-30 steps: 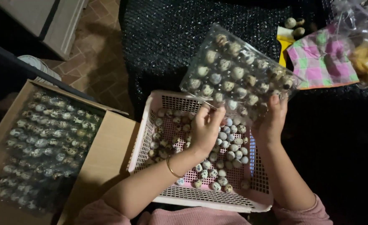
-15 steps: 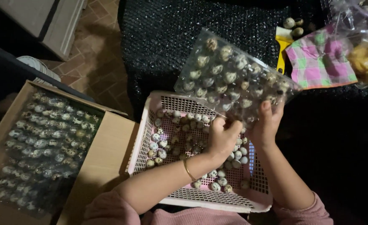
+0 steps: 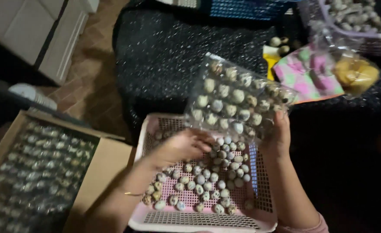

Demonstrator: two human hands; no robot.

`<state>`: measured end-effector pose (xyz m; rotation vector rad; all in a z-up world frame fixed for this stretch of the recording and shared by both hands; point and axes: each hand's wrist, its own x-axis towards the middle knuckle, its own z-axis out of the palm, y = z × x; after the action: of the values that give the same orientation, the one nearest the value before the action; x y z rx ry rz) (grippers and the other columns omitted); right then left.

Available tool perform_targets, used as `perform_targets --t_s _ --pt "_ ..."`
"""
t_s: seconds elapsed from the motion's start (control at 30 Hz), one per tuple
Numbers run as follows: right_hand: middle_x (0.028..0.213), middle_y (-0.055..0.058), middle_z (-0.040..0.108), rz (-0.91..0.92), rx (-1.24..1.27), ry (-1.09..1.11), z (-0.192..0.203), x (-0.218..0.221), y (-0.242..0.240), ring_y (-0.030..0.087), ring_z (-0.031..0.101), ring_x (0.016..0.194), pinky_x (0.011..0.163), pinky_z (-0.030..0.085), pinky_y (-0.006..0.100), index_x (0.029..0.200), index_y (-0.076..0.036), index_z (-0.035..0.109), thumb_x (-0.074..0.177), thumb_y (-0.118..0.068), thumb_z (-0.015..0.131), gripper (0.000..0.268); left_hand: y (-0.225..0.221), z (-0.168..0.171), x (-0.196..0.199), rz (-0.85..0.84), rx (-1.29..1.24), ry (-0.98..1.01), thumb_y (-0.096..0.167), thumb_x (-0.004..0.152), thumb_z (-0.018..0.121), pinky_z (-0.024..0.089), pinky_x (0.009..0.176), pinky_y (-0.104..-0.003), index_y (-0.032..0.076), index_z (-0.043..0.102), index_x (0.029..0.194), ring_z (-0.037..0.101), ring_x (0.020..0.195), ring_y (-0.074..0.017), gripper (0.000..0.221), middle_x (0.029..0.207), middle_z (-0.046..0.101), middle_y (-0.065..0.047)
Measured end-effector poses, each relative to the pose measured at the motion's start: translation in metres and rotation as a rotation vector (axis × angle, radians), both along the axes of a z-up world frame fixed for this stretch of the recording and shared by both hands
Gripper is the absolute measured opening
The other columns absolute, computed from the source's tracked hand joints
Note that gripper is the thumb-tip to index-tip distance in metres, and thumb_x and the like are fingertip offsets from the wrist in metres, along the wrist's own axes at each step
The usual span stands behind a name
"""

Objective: Sorting and packing quail eggs from a basket into plastic trays.

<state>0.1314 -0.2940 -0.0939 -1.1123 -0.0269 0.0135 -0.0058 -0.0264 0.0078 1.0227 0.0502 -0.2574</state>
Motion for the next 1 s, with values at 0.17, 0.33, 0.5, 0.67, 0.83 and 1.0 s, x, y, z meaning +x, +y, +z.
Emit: perform_targets --t_s 0.17,0.33,0.5,0.67,0.83,1.0 --pt "0.143 0.018 0.054 0.02 0.002 0.094 0.034 -0.013 0.016 0.043 0.057 0.127 0.102 0.044 0.07 0.151 -0.02 0.049 0.087 -0.051 0.069 0.074 0.042 -0.023 0.023 0.041 0.095 -0.208 0.074 0.075 0.064 0.047 0.099 -0.045 0.007 0.04 0.148 0.055 0.124 -0.0249 0.102 0.14 0.057 -0.015" --pt "0.137 0.02 0.061 0.167 -0.037 0.0 0.017 -0.015 0.005 0.032 0.064 0.119 0.097 0.055 0.054 0.151 -0.011 0.048 0.086 -0.039 0.067 0.073 0.029 -0.029 0.029 -0.017 0.058 -0.283 0.055 0.074 0.081 0.049 0.104 -0.047 0.004 0.037 0.148 0.055 0.126 -0.0314 0.1 0.142 0.054 -0.02" --pt "0.134 0.023 0.063 0.222 -0.073 0.009 0.013 -0.011 0.007 0.035 0.066 0.115 0.094 0.056 0.056 0.151 -0.007 0.048 0.084 -0.033 0.069 0.076 0.004 -0.043 0.027 0.087 -0.019 -0.215 0.028 0.082 0.079 0.052 0.1 -0.041 0.007 0.049 0.145 0.06 0.122 -0.0238 0.073 0.138 0.062 -0.012" --pt "0.131 0.02 0.065 0.224 -0.172 0.008 0.019 -0.015 -0.002 0.03 0.067 0.113 0.096 0.056 0.05 0.15 -0.007 0.05 0.083 -0.032 0.072 0.075 -0.013 -0.042 0.03 0.215 -0.093 -0.155 0.003 0.081 0.077 0.06 0.087 -0.045 0.0 0.059 0.135 0.069 0.107 -0.0284 0.057 0.122 0.07 -0.017" --pt "0.14 0.027 0.055 0.382 -0.037 0.061 0.062 -0.018 0.009 0.041 0.058 0.124 0.101 0.048 0.062 0.157 -0.007 0.036 0.087 -0.065 0.051 0.092 -0.023 -0.018 0.025 0.325 -0.196 -0.117 0.006 0.084 0.076 0.061 0.084 -0.047 0.001 0.066 0.125 0.071 0.097 -0.0257 0.043 0.11 0.074 -0.017" --pt "0.122 0.022 0.06 0.424 -0.059 -0.098 0.025 0.024 -0.028 0.032 0.063 0.105 0.091 0.053 0.05 0.147 0.001 0.044 0.093 -0.056 0.051 0.079 -0.003 -0.038 0.036 0.382 -0.221 -0.121 0.007 0.085 0.074 0.062 0.084 -0.05 0.0 0.065 0.125 0.072 0.092 -0.0256 0.042 0.108 0.073 -0.017"
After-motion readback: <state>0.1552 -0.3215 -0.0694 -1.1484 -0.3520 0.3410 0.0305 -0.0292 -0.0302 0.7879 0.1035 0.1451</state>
